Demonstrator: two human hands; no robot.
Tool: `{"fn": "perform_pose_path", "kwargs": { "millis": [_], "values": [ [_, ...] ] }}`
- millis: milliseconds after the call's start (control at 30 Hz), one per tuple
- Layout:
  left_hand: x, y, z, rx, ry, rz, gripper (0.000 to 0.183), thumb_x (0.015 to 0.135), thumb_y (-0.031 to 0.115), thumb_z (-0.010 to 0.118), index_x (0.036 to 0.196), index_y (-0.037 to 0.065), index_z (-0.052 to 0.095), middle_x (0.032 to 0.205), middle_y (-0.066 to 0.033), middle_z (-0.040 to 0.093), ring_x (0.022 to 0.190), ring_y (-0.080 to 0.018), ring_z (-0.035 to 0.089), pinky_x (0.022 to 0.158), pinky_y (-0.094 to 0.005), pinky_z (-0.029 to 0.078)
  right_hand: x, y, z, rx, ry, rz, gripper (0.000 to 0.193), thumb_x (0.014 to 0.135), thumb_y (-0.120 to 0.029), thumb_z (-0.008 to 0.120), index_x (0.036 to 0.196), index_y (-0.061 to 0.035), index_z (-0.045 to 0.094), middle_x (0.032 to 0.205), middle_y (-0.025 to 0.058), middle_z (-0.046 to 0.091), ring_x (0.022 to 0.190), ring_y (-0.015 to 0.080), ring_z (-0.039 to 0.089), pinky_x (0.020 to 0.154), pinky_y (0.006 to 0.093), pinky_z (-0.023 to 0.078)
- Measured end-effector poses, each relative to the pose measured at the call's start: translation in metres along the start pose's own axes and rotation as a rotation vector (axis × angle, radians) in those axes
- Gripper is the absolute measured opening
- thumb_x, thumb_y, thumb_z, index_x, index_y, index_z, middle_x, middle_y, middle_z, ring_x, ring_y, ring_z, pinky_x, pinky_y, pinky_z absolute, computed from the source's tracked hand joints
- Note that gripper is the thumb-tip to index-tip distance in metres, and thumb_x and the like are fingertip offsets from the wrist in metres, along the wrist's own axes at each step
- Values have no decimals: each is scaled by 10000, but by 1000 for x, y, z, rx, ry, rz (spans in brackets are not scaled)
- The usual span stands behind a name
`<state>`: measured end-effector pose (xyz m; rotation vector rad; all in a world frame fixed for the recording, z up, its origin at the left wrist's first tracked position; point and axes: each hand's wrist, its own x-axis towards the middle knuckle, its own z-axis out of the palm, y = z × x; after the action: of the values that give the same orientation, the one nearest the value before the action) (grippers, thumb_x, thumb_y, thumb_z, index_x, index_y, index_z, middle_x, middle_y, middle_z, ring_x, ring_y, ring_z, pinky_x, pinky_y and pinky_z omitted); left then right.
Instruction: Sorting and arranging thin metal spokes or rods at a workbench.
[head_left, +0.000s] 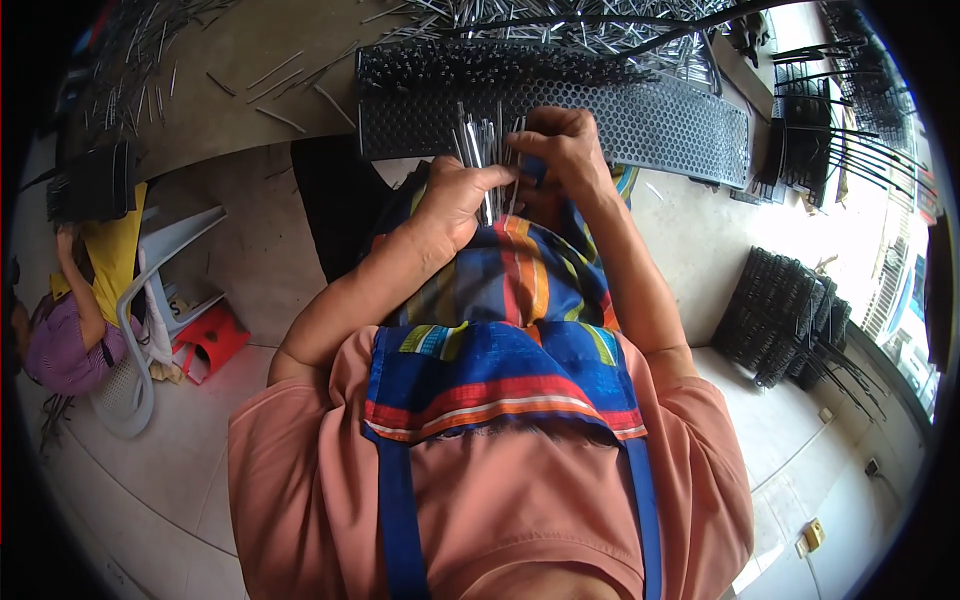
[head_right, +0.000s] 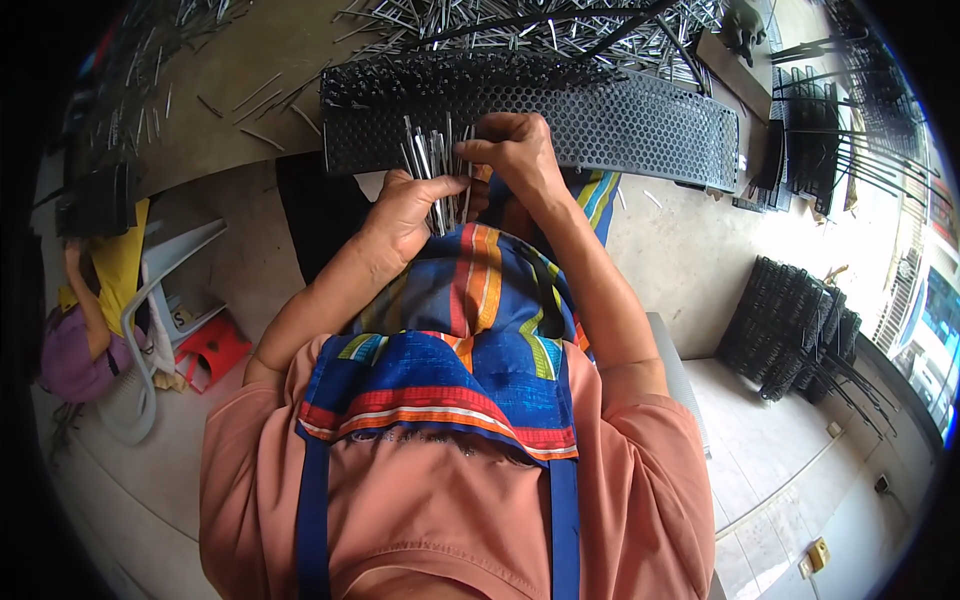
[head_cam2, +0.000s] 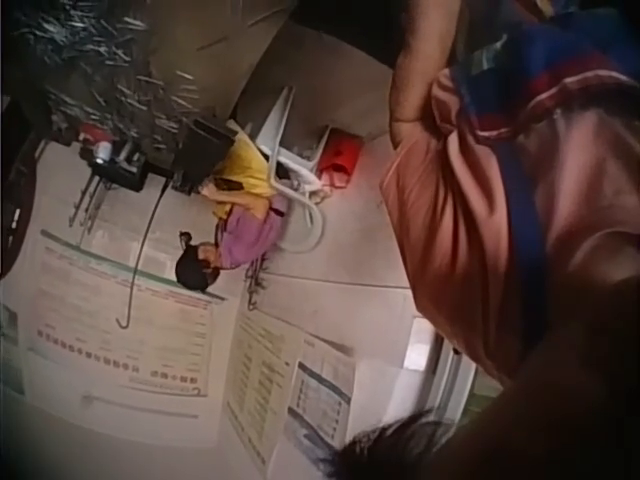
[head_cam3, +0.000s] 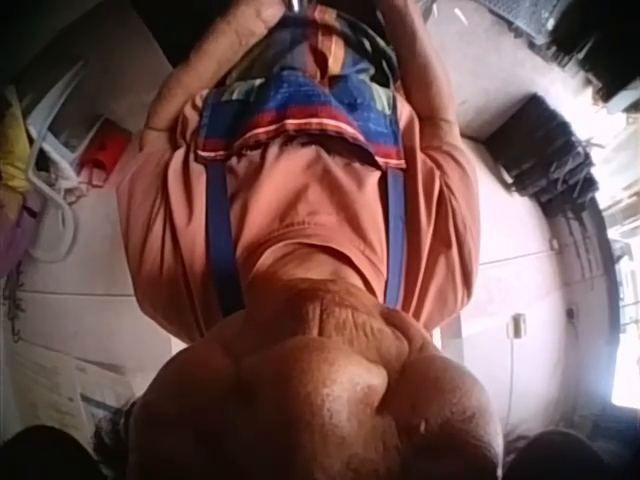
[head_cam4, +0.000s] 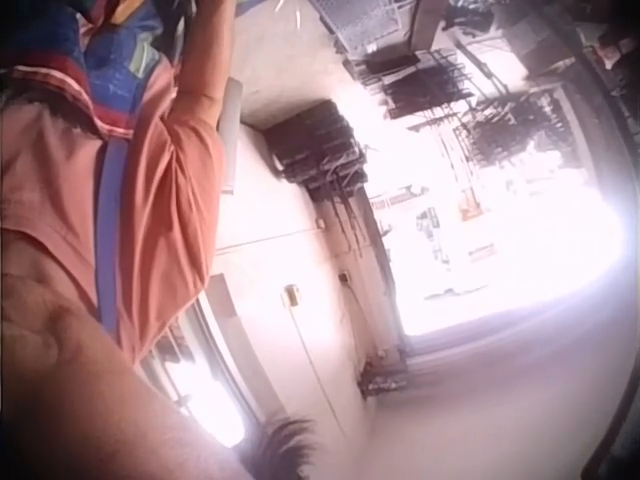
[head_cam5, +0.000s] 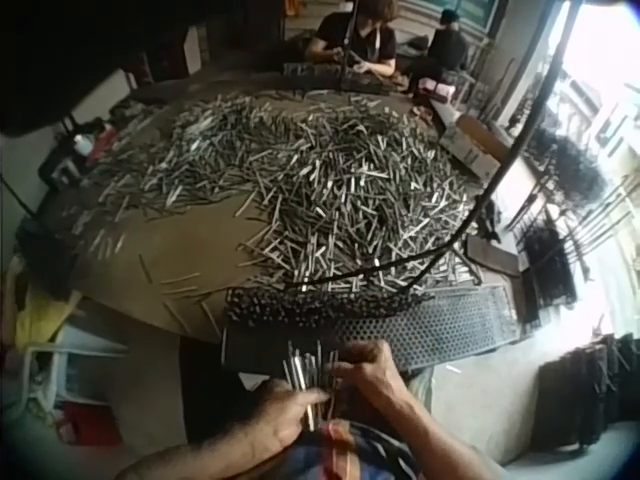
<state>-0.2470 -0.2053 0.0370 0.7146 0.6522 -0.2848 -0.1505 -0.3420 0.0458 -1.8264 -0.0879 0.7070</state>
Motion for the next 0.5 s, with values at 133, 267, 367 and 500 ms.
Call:
{"fn": "perform_pose_path", "kwargs": {
  "millis": [133, 267, 367, 500],
  "values": [
    [-8, 3, 4, -58, 70, -1, 119, 826, -24, 635, 939, -22, 673, 836, -128, 703, 740, -233, 708, 579, -309, 560, 1, -7, -9, 241, 123, -5, 53, 812, -67, 702, 784, -29, 677, 604, -28, 550, 477, 29, 418, 438, 198, 314],
    [-7, -8, -8, 25, 120, 4, 130, 825, -19, 623, 946, -22, 670, 842, -133, 699, 726, -231, 704, 575, -326, 563, 12, -11, -10, 358, 469, -313, 38, 796, -16, 716, 829, -11, 696, 658, -9, 613, 499, 25, 450, 447, 191, 330],
    [-10, -7, -6, 45, 110, -16, 161, 828, -38, 600, 973, -30, 671, 855, -142, 703, 727, -237, 702, 593, -340, 571, 27, -6, -11, 192, 602, -499, 98, 762, 29, 743, 842, -19, 713, 730, 5, 660, 601, 37, 548, 533, 180, 416],
    [-7, -4, -4, 24, 101, -54, 129, 812, -30, 615, 933, -45, 660, 834, -165, 696, 700, -244, 698, 582, -326, 564, 33, -6, -11, -146, 603, -733, 86, 765, 29, 740, 828, -21, 710, 746, -1, 677, 676, 56, 609, 635, 199, 491]
  ]
}}
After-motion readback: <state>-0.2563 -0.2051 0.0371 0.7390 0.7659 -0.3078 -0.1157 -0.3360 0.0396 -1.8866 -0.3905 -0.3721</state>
